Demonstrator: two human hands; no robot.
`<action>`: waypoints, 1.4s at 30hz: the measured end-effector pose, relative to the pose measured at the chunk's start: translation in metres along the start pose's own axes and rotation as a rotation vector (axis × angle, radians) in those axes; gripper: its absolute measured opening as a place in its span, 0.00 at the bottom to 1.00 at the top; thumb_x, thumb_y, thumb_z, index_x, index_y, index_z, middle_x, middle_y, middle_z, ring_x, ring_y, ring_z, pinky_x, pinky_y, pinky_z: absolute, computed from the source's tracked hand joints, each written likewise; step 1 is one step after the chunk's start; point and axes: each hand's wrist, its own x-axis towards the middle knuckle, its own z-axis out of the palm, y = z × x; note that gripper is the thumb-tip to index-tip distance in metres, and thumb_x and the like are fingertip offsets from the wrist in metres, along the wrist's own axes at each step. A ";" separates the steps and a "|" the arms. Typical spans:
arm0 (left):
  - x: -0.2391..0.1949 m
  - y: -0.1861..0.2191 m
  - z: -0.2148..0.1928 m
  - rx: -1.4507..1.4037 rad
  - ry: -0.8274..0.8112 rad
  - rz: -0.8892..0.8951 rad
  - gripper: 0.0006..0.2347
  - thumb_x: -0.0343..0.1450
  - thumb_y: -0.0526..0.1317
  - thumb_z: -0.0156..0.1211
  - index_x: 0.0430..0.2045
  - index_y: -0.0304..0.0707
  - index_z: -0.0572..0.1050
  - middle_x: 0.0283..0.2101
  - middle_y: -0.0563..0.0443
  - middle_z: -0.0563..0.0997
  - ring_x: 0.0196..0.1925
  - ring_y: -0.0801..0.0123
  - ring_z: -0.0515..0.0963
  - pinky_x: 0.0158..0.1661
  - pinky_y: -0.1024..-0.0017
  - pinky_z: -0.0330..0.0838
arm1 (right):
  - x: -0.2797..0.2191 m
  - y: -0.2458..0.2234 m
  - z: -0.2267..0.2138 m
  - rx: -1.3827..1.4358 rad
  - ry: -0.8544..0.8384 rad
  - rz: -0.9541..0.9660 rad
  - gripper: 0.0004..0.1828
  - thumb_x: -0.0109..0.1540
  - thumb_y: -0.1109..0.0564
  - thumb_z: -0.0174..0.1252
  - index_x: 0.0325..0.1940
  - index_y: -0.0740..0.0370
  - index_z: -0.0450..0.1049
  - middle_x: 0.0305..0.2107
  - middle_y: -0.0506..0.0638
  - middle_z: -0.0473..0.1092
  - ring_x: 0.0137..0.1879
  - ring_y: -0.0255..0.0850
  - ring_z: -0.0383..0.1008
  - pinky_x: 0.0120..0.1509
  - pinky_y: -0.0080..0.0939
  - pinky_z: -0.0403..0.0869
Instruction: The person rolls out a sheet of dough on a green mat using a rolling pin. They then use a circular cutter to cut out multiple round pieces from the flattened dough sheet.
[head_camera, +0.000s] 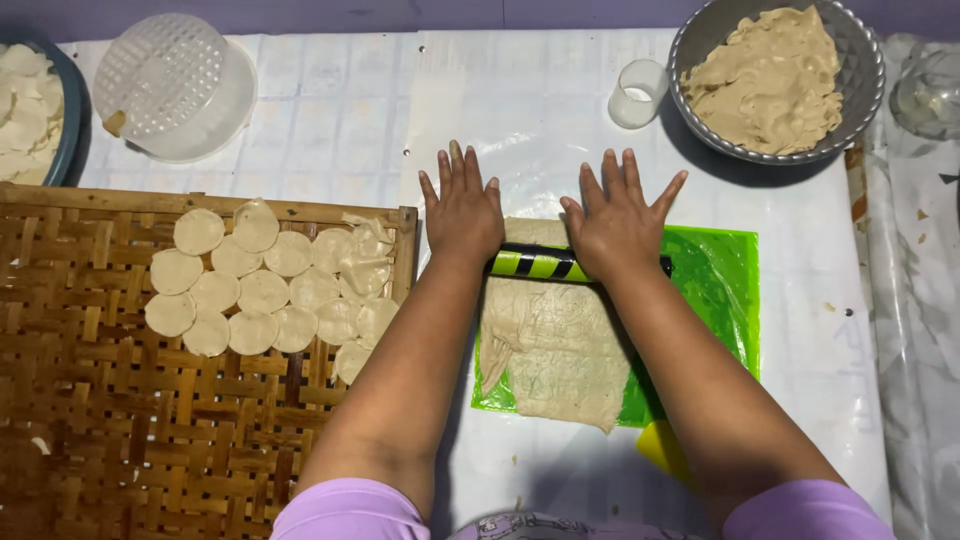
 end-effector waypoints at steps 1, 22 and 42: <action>-0.003 0.000 -0.006 0.000 0.003 0.003 0.27 0.80 0.52 0.21 0.75 0.40 0.44 0.79 0.42 0.41 0.81 0.56 0.37 0.73 0.46 0.21 | 0.000 0.000 0.003 0.000 0.004 0.001 0.32 0.74 0.34 0.33 0.76 0.49 0.63 0.76 0.57 0.53 0.84 0.51 0.41 0.73 0.83 0.22; 0.022 0.004 -0.006 0.005 0.033 0.080 0.26 0.80 0.49 0.25 0.75 0.38 0.47 0.79 0.42 0.44 0.81 0.54 0.39 0.73 0.48 0.19 | 0.012 0.006 -0.005 0.051 -0.215 -0.142 0.49 0.66 0.19 0.38 0.77 0.57 0.54 0.68 0.56 0.60 0.75 0.50 0.58 0.77 0.80 0.35; -0.047 -0.011 -0.017 -0.186 0.251 0.184 0.28 0.81 0.53 0.32 0.73 0.33 0.52 0.78 0.31 0.46 0.80 0.46 0.39 0.73 0.44 0.25 | -0.058 0.001 -0.037 0.121 -0.307 -0.277 0.33 0.65 0.29 0.49 0.72 0.35 0.62 0.65 0.53 0.63 0.73 0.55 0.60 0.74 0.85 0.41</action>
